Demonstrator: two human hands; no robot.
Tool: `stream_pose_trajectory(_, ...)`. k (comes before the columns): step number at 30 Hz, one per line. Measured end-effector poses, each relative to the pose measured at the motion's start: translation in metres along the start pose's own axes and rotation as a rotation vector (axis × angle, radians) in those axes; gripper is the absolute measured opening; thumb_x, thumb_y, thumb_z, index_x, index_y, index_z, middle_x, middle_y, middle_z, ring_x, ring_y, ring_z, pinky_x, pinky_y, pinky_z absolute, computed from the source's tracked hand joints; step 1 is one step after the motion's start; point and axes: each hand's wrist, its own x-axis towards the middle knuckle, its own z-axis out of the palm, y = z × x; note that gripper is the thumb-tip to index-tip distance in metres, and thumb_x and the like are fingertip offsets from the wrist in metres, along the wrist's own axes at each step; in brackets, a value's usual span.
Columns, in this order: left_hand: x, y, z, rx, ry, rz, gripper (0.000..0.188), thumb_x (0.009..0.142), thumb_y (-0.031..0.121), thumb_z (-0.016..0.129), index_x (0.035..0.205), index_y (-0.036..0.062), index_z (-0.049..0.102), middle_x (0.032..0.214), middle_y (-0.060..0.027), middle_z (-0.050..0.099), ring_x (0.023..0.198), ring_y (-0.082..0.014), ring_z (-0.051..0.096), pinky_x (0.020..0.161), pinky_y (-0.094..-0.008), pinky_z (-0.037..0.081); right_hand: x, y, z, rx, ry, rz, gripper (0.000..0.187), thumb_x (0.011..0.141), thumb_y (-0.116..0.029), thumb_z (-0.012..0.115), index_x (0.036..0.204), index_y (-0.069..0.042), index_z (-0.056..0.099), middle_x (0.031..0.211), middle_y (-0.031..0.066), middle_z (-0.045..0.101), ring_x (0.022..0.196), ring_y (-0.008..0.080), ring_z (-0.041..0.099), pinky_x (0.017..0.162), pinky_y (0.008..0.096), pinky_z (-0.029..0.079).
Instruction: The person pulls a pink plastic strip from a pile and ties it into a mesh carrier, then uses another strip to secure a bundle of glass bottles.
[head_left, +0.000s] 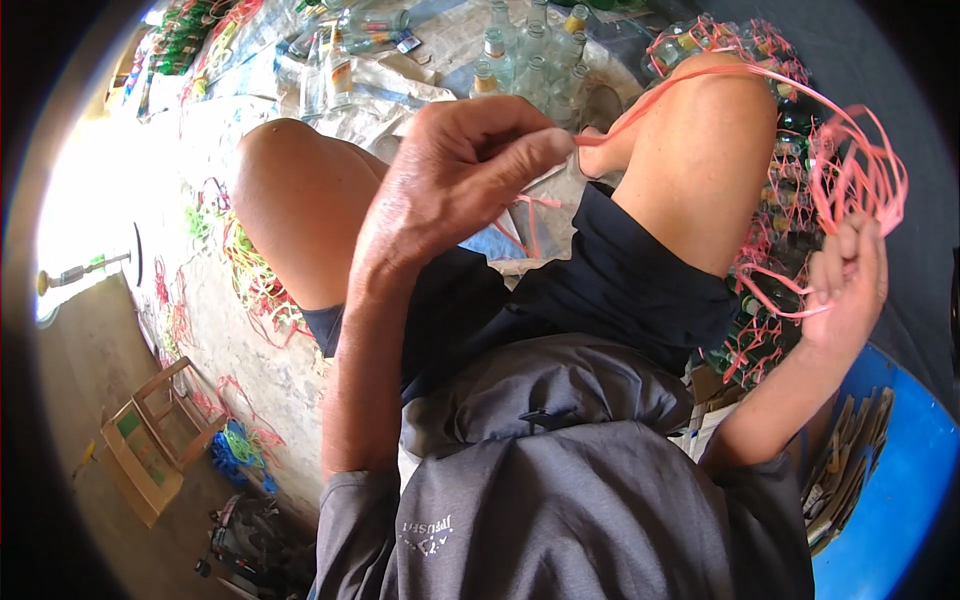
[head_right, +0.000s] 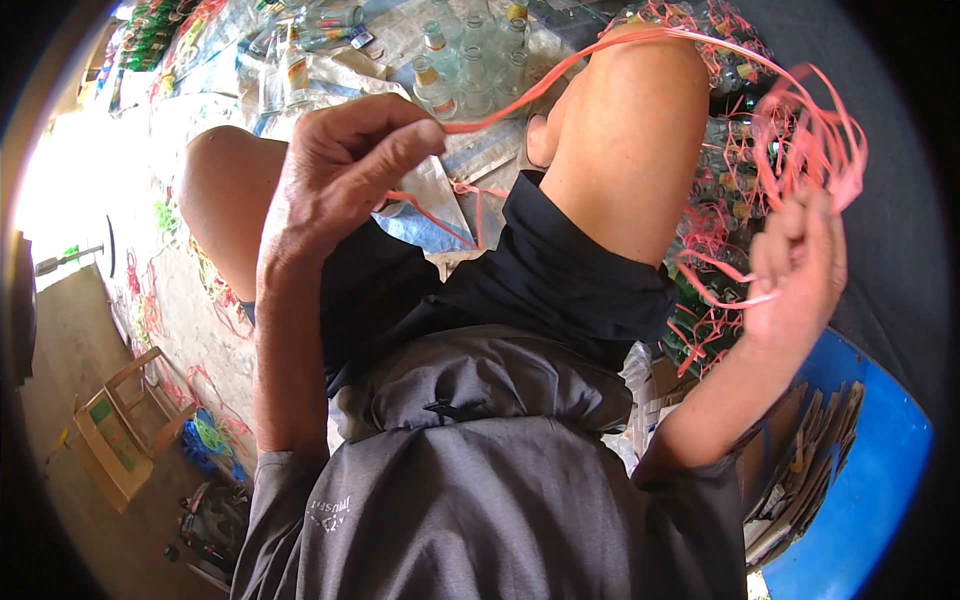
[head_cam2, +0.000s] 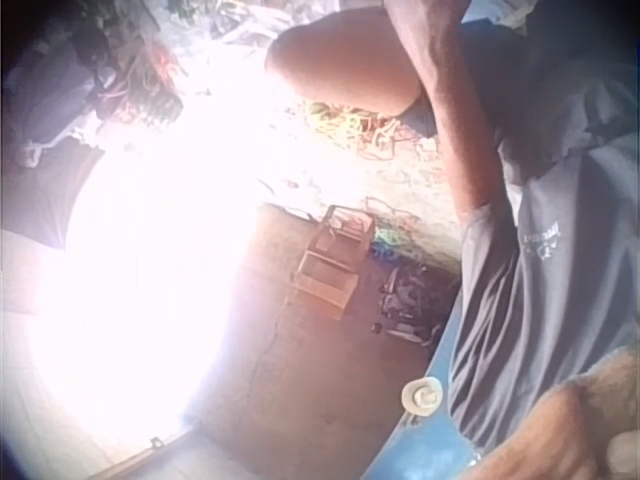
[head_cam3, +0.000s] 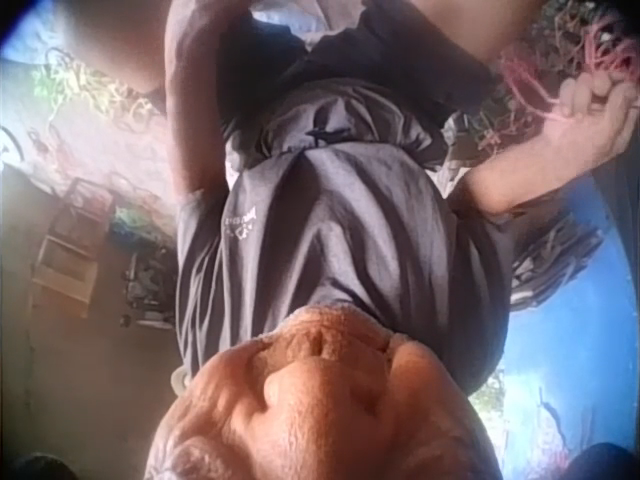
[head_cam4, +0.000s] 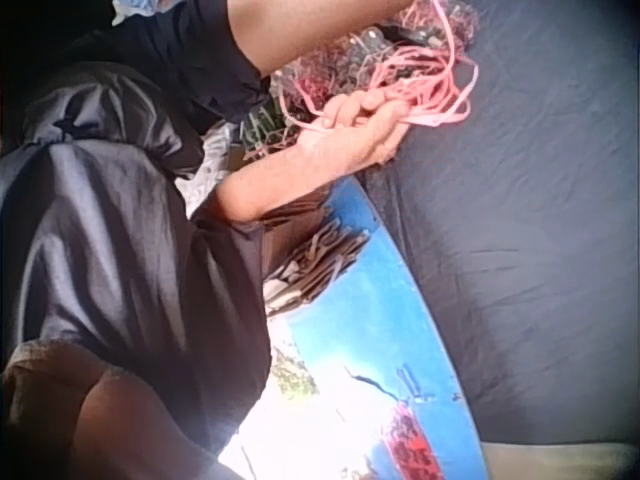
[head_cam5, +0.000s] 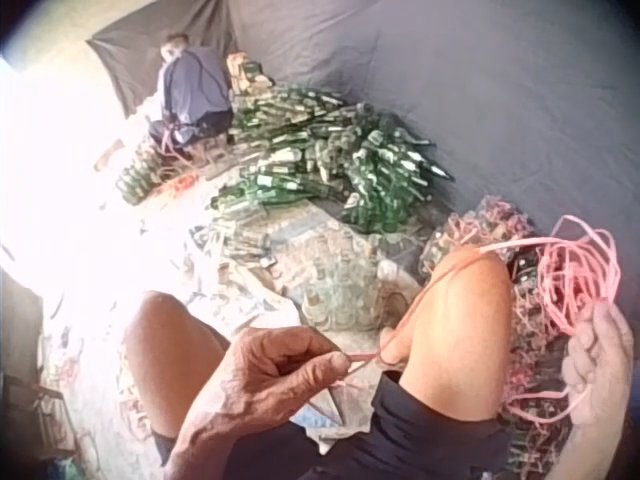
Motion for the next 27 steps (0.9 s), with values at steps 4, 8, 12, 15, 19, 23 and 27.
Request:
stream_pose_trajectory(4,0.001,0.008,0.019,0.073,-0.143,0.005,0.022,0.094,0.019,0.072,0.094,-0.0025,0.07,0.071,0.0,0.06,0.067,-0.0053,0.051,0.06,-0.0256,0.044,-0.029,0.026,0.067,-0.258,-0.162,-0.105,0.017,0.102,-0.015,0.057,0.108,-0.003,0.066,0.084,0.005,0.067,0.046,-0.0014,0.035,0.038,0.0169,0.024)
stream_pose_trajectory(8,0.001,0.002,0.044,0.073,-0.219,-0.009,0.021,0.096,0.019,0.07,0.095,-0.0019,0.07,0.064,0.0016,0.054,0.061,-0.0038,0.047,0.053,-0.0252,0.041,-0.039,0.052,0.09,-0.571,-0.355,-0.266,0.019,0.101,-0.015,0.061,0.113,-0.002,0.068,0.075,-0.0048,0.061,0.051,-0.0014,0.034,0.045,0.0181,0.026)
stream_pose_trajectory(12,0.003,0.009,0.047,-0.003,-0.254,-0.006,0.021,0.096,0.019,0.07,0.1,-0.0017,0.071,0.066,0.0015,0.056,0.062,-0.004,0.049,0.054,-0.0248,0.042,-0.043,0.064,0.099,-0.63,-0.41,-0.258,0.022,0.101,-0.019,0.062,0.114,-0.003,0.069,0.076,-0.0056,0.062,0.057,-0.0004,0.038,0.051,0.019,0.03)
stream_pose_trajectory(15,0.006,0.001,0.047,-0.054,-0.196,0.109,0.023,0.096,0.02,0.071,0.102,-0.0014,0.072,0.068,0.0005,0.06,0.064,-0.0043,0.051,0.055,-0.0249,0.044,-0.043,0.075,0.101,-0.573,-0.434,-0.224,0.023,0.101,-0.021,0.062,0.113,-0.002,0.068,0.074,-0.0049,0.061,0.056,0.0005,0.04,0.051,0.0193,0.032)
stream_pose_trajectory(19,0.006,0.003,0.039,-0.014,-0.189,0.06,0.023,0.096,0.02,0.071,0.102,-0.0014,0.072,0.071,-0.0015,0.064,0.066,-0.0047,0.054,0.058,-0.0256,0.047,-0.043,0.07,0.097,-0.572,-0.542,-0.088,0.024,0.103,-0.023,0.06,0.111,-0.002,0.068,0.068,-0.0069,0.054,0.055,0.0005,0.041,0.05,0.0192,0.032)
stream_pose_trajectory(23,0.007,0.002,0.028,0.091,-0.201,0.062,0.025,0.096,0.023,0.07,0.098,-0.0017,0.072,0.072,-0.0028,0.064,0.069,-0.0061,0.056,0.061,-0.0272,0.048,-0.041,0.063,0.094,-0.512,-0.42,-0.029,0.021,0.102,-0.022,0.061,0.11,-0.004,0.069,0.067,-0.0093,0.05,0.052,-0.002,0.036,0.046,0.017,0.027)
stream_pose_trajectory(27,0.006,0.001,0.014,0.031,-0.139,0.03,0.026,0.095,0.024,0.071,0.095,-0.0018,0.071,0.071,0.0008,0.061,0.068,-0.006,0.053,0.06,-0.026,0.045,-0.026,0.04,0.067,-0.45,-0.208,0.037,0.016,0.1,-0.019,0.061,0.099,-0.004,0.069,0.066,-0.009,0.046,0.049,-0.0027,0.032,0.042,0.0177,0.022)
